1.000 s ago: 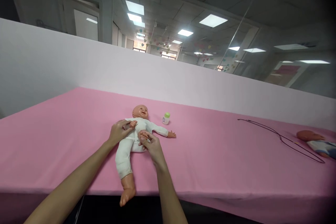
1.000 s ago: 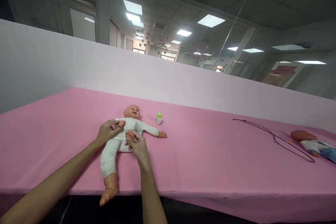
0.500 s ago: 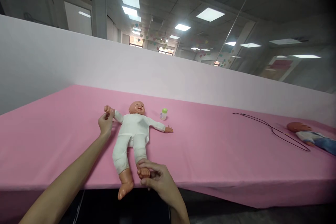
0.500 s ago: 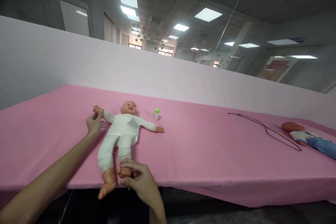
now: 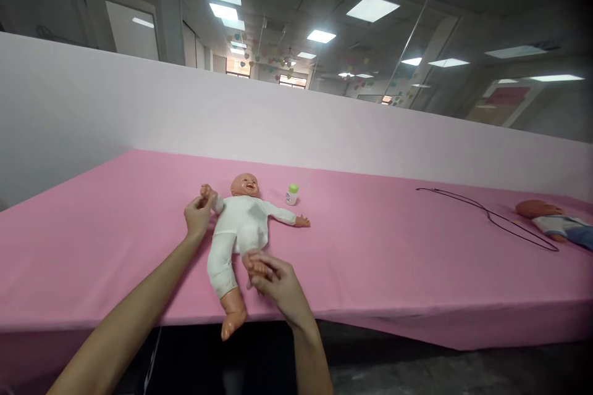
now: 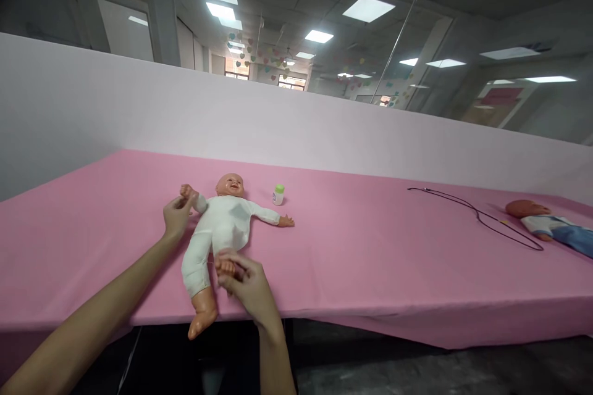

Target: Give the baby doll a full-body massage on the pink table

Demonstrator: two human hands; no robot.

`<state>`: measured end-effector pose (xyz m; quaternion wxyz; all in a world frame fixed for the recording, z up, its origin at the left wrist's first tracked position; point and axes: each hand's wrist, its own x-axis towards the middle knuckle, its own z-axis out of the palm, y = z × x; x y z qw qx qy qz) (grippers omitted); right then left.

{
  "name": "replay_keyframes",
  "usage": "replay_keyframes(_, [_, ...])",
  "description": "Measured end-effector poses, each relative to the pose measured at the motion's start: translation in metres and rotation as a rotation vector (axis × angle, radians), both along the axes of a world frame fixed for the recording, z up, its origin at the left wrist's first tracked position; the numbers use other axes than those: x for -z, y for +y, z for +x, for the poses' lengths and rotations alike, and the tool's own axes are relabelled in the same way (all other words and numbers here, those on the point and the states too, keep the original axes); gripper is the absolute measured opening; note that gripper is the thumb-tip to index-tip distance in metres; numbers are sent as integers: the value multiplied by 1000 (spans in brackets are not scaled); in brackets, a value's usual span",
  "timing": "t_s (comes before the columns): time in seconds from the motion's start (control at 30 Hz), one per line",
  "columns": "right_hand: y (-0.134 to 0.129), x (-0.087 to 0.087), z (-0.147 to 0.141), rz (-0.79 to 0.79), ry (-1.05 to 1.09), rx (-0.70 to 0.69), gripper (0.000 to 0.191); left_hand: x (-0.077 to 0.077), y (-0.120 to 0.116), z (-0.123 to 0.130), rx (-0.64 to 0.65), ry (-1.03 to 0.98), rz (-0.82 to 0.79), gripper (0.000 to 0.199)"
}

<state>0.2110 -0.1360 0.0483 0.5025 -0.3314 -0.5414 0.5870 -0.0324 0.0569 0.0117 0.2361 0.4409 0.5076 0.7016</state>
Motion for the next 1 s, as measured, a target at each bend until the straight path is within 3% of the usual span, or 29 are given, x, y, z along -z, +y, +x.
replay_keyframes(0.13, [-40, 16, 21, -109, -51, -122, 40, 5, 14, -17, -108, -376, -166, 44])
replay_keyframes(0.23, [-34, 8, 21, -76, -61, -128, 40, 2, 13, -20, -104, -387, -148, 43])
replay_keyframes(0.3, [-14, -5, 14, -10, -69, -85, 41, -3, 7, -14, -54, -240, -72, 41])
replay_keyframes(0.4, [29, -21, -4, 69, -90, -3, 40, -8, -7, 0, 83, 147, 70, 34])
replay_keyframes(0.5, [62, -20, -19, 45, -37, 36, 37, -10, -18, 9, 212, 561, 135, 23])
replay_keyframes(0.57, [66, -13, -23, 21, 10, 50, 38, -9, -19, 12, 234, 631, 137, 21])
replay_keyframes(0.7, [28, 4, -9, 19, 8, -5, 37, -6, -9, 9, 149, 245, 64, 29])
replay_keyframes(0.87, [-31, 14, 23, -97, -77, -191, 43, -1, 10, -9, -105, -367, -137, 36])
replay_keyframes(0.93, [-36, 10, 30, -125, -125, -180, 43, -1, 13, -15, -157, -491, -186, 35])
replay_keyframes(1.0, [-29, 2, 29, -106, -129, -136, 44, -4, 11, -16, -140, -469, -170, 35])
